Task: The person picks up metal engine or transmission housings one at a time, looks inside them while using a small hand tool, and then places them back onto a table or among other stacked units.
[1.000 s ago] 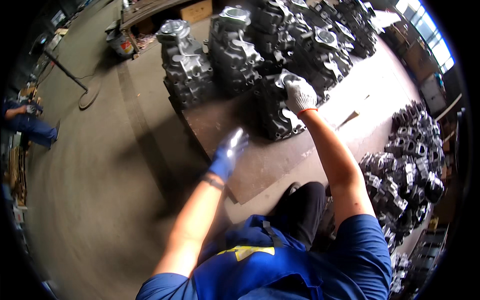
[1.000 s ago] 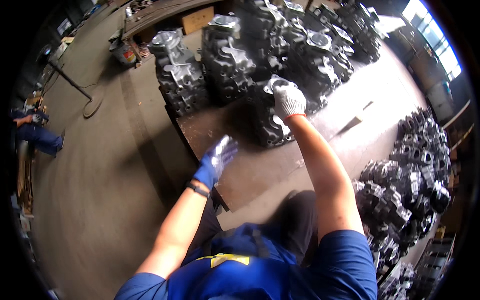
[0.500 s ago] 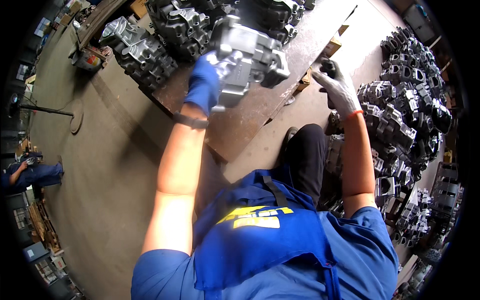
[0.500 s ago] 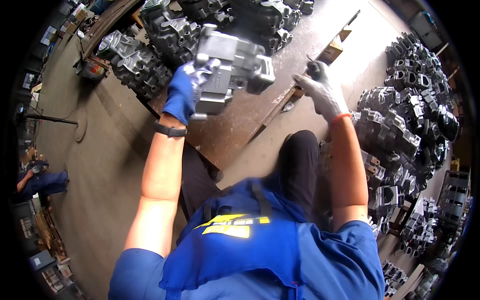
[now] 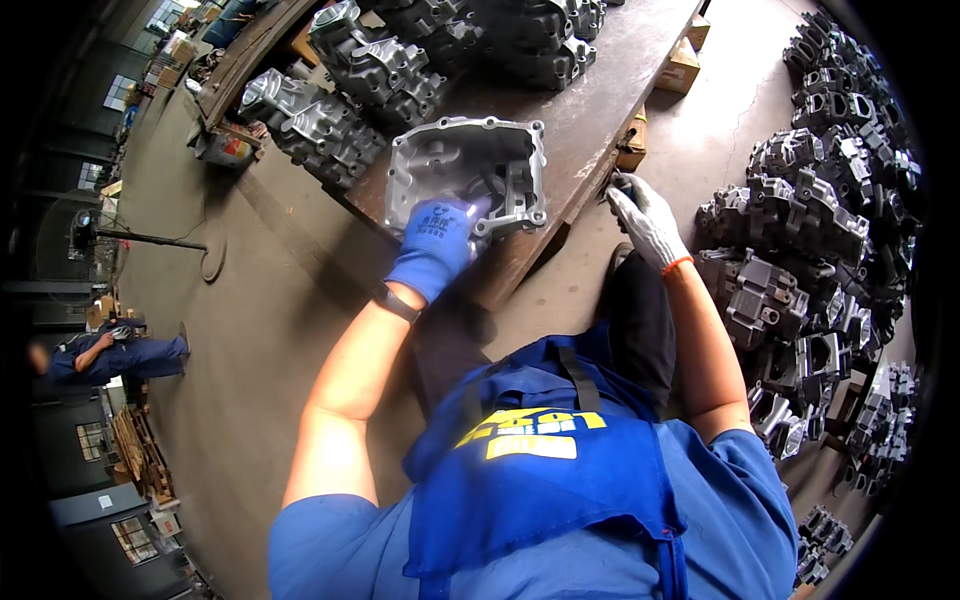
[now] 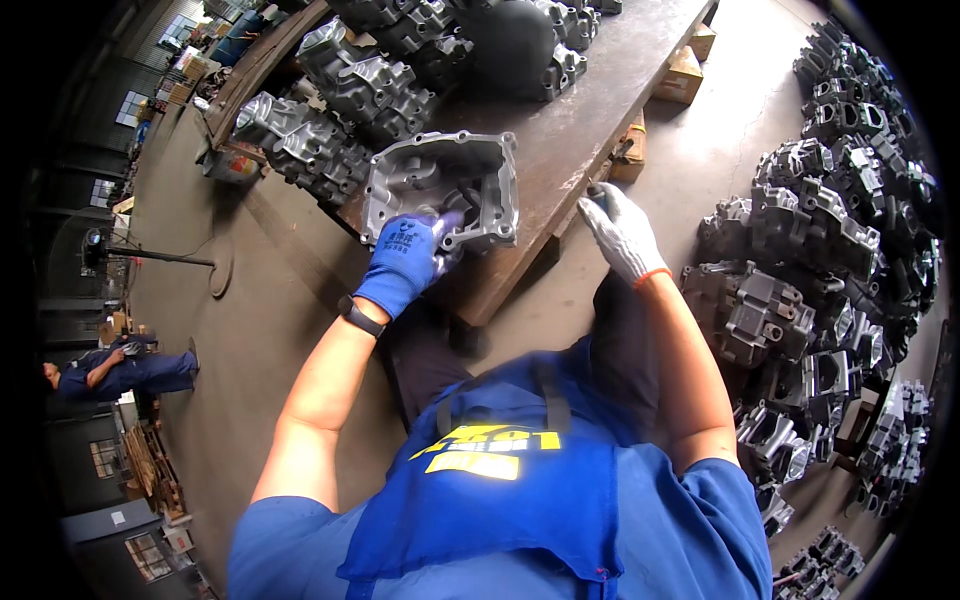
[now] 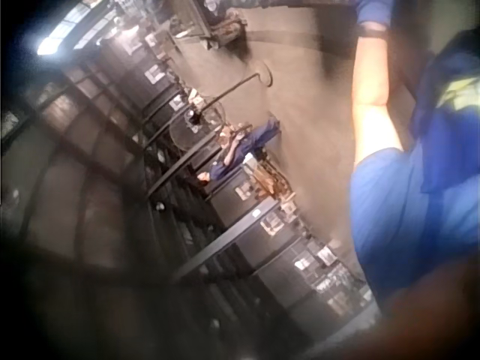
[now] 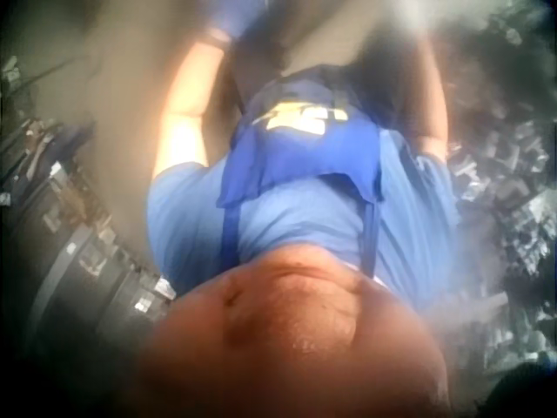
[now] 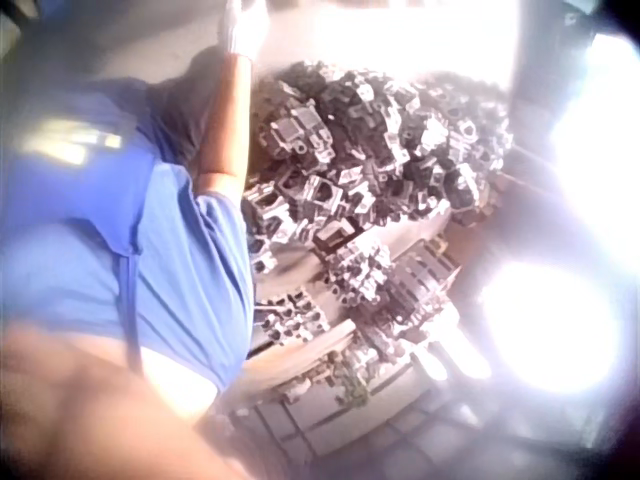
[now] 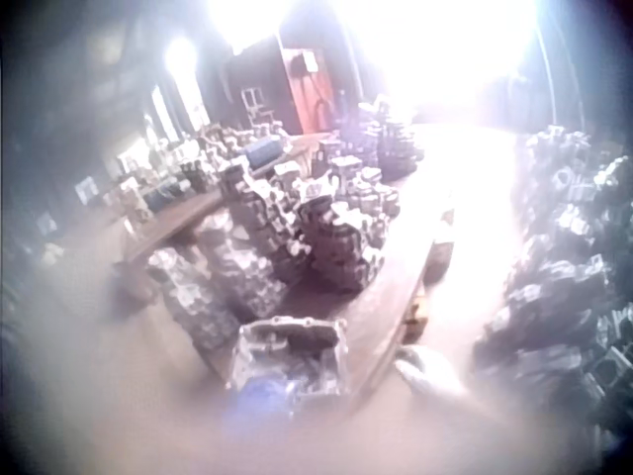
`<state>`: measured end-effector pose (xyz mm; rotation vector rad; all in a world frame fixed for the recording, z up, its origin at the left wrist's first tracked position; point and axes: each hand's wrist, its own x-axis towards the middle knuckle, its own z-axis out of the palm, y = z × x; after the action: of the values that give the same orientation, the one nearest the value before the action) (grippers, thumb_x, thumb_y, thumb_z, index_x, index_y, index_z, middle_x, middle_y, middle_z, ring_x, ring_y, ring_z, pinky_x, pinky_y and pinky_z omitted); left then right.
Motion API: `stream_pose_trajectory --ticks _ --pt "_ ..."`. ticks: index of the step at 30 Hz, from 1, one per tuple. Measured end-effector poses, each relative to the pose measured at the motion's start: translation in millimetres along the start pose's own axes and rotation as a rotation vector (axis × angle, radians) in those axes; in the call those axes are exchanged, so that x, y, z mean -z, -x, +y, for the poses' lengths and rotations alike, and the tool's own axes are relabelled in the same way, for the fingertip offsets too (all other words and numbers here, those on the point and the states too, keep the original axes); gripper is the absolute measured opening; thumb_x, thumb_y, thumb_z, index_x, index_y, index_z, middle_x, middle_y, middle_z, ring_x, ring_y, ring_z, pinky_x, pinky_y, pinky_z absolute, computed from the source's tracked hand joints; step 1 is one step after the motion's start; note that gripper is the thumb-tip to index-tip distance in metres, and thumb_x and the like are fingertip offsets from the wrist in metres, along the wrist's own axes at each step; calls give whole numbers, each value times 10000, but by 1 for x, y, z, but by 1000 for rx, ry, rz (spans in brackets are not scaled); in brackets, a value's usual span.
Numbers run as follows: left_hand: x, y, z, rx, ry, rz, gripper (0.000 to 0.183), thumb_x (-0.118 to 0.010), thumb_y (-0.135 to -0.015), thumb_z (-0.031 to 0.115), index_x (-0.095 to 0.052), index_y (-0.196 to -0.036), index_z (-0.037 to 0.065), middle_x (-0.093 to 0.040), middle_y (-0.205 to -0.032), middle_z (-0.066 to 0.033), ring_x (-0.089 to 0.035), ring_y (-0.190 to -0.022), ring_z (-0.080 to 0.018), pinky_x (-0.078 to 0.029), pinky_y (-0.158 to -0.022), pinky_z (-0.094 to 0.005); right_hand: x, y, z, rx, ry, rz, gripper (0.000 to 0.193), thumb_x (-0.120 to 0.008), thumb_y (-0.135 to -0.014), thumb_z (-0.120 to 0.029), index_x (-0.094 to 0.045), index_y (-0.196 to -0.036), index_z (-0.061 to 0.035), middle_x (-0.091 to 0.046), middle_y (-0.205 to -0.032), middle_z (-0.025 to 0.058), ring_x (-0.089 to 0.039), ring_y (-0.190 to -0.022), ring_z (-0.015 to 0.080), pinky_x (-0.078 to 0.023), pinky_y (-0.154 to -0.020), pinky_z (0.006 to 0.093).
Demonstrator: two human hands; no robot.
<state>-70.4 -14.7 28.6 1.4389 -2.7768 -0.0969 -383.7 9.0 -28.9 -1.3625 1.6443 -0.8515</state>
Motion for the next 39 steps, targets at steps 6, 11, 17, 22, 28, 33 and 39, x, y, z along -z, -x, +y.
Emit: stream_pose_trajectory --ticks 6,11,17,22,28,33,39 --pt "-23 4 25 113 -10 186 366 -809 -719 328 -704 -1017 142 -696 -854 -131 -660 -814 -333 -518 -726 -457 -41 -11 -10 310 219 61 316 -599 -956 -294 -627 -1146 -43 -685 -1056 191 -637 -1023 368 -495 -887 436" --pt "-39 -5 26 167 -20 274 229 -792 -728 318 -720 -891 173 -689 -786 -105 -659 -758 -320 -507 -689 -445 -53 -24 -19 367 241 155 219 -649 -918 -230 -625 -1070 -75 -684 -996 169 -653 -954 373 -505 -833 455" --pt "-43 -2 20 173 6 242 175 -774 -734 289 -697 -856 190 -683 -783 -81 -649 -812 -288 -469 -739 -443 -58 -58 -29 476 347 222 186 -649 -913 -212 -611 -1038 -80 -683 -943 186 -655 -913 392 -515 -795 476" --pt "-41 -2 21 177 28 237 189 -784 -726 290 -700 -859 186 -688 -779 -75 -652 -808 -285 -467 -746 -445 -64 -80 -34 477 602 264 149 -606 -917 -204 -610 -1016 -92 -681 -908 170 -669 -862 364 -523 -759 474" --pt "-35 -6 22 169 17 173 220 -824 -702 251 -736 -893 187 -702 -800 -92 -678 -752 -307 -527 -682 -421 -53 -69 -49 459 815 225 140 -524 -914 -159 -648 -969 -125 -703 -895 121 -698 -840 314 -536 -735 453" --pt "-37 -6 21 199 28 164 235 -827 -699 254 -736 -896 166 -703 -820 -104 -678 -766 -316 -530 -698 -426 -44 -52 -51 504 801 154 180 -505 -924 -176 -673 -953 -117 -711 -893 128 -702 -839 324 -542 -740 450" --pt "-32 -7 24 181 28 173 248 -827 -705 262 -733 -905 149 -698 -847 -119 -671 -808 -330 -527 -732 -438 -52 -28 -29 549 541 125 239 -478 -927 -181 -701 -922 -94 -719 -881 162 -707 -822 361 -554 -734 462"
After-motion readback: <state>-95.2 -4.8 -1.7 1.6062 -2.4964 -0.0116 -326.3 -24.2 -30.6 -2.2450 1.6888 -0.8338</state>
